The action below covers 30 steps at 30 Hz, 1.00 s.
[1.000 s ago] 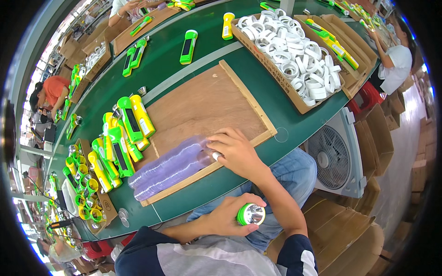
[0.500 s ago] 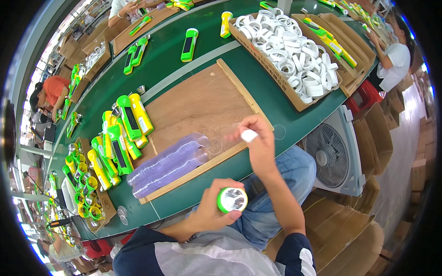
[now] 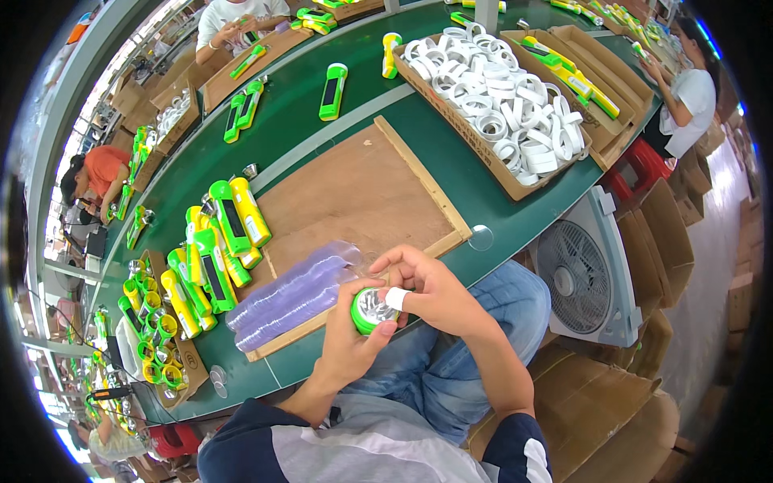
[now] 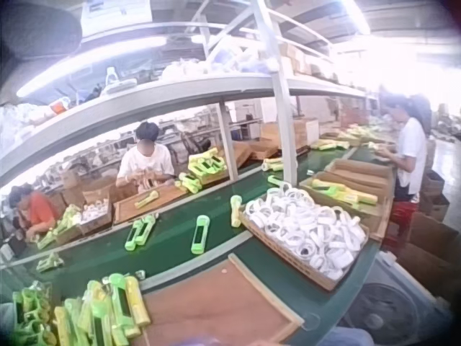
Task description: The person assembles flashlights on a production line, placing lenses and rings onto the flashlight bodies by hand.
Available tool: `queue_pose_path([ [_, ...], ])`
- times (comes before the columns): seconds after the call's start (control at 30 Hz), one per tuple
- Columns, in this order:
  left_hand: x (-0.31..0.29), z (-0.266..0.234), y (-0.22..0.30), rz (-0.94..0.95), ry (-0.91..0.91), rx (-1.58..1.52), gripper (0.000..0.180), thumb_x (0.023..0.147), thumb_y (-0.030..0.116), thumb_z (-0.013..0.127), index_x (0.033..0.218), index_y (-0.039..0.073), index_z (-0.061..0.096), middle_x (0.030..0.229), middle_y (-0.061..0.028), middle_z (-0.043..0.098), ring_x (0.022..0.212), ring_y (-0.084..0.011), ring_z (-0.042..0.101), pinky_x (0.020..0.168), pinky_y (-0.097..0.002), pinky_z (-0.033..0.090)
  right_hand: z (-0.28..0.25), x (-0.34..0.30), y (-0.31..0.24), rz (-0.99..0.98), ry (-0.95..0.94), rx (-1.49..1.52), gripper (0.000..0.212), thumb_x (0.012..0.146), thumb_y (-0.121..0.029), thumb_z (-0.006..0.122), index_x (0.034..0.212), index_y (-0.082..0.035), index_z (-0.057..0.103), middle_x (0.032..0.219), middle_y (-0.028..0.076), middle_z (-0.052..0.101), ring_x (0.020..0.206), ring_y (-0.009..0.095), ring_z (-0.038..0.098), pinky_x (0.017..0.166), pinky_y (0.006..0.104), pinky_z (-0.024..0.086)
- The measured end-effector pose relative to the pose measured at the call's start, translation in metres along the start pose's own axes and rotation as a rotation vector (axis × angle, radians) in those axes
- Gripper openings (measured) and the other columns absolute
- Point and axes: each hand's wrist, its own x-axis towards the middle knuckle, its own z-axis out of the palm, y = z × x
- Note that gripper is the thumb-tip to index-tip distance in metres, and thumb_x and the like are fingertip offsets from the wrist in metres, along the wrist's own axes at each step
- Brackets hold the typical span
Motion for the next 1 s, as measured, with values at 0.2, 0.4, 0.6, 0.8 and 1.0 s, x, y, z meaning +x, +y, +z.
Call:
queue_pose_path([
  [0.2, 0.003, 0.003, -0.006, -0.030, -0.023, -0.061, 0.051, 0.083, 0.023, 0.076, 0.123, 0.006, 0.049, 0.103, -0.0153, 0.065, 0.089, -0.0255, 0.066, 0.076, -0.0334, 0.052, 0.005, 0.004, 0.004, 0.061, 0.049, 0.102, 0.033, 0.089, -0.008, 0.066, 0.119, -0.002, 0.053, 0.087, 0.001, 0.059, 0.076, 0.006, 0.058, 0.060, 0.0198, 0.048],
  [0.4, -0.002, -0.006, -0.011, 0.027, 0.014, -0.197, 0.043, 0.084, 0.023, 0.073, 0.117, 0.004, 0.054, 0.093, -0.0064, 0.064, 0.080, -0.0124, 0.061, 0.070, -0.0267, 0.048, -0.027, -0.005, -0.042, -0.086, 0.123, -0.702, 0.021, 0.084, -0.010, 0.069, 0.104, -0.006, 0.066, 0.088, 0.000, 0.065, 0.079, 0.008, 0.058, 0.068, 0.0267, 0.048],
  [0.6, 0.001, -0.006, -0.021, 0.057, 0.002, -0.285, 0.047, 0.084, 0.029, 0.074, 0.118, 0.003, 0.053, 0.085, -0.0046, 0.062, 0.074, -0.0109, 0.059, 0.066, -0.0240, 0.046, -0.134, 0.010, -0.102, -0.318, 0.909, -1.246, 0.020, 0.078, -0.006, 0.064, 0.098, -0.004, 0.065, 0.089, 0.007, 0.062, 0.086, 0.024, 0.062, 0.079, 0.0341, 0.050],
  [0.8, -0.001, -0.010, -0.026, 0.060, 0.011, -0.318, 0.064, 0.086, 0.052, 0.070, 0.121, 0.006, 0.045, 0.086, -0.0131, 0.061, 0.067, -0.0143, 0.059, 0.058, -0.0257, 0.048, -0.171, 0.042, -0.085, -0.078, 0.819, -1.672, 0.020, 0.078, -0.010, 0.065, 0.097, -0.010, 0.071, 0.098, 0.010, 0.064, 0.101, 0.028, 0.061, 0.087, 0.0410, 0.048],
  [1.0, 0.006, -0.009, -0.022, 0.010, -0.005, -0.295, 0.066, 0.084, 0.053, 0.071, 0.121, 0.005, 0.044, 0.086, -0.0135, 0.061, 0.065, -0.0147, 0.059, 0.057, -0.0258, 0.048, -0.165, 0.038, -0.080, -0.458, 1.031, -1.704, 0.014, 0.080, -0.012, 0.065, 0.092, -0.007, 0.072, 0.085, 0.011, 0.068, 0.088, 0.029, 0.064, 0.079, 0.0403, 0.050],
])
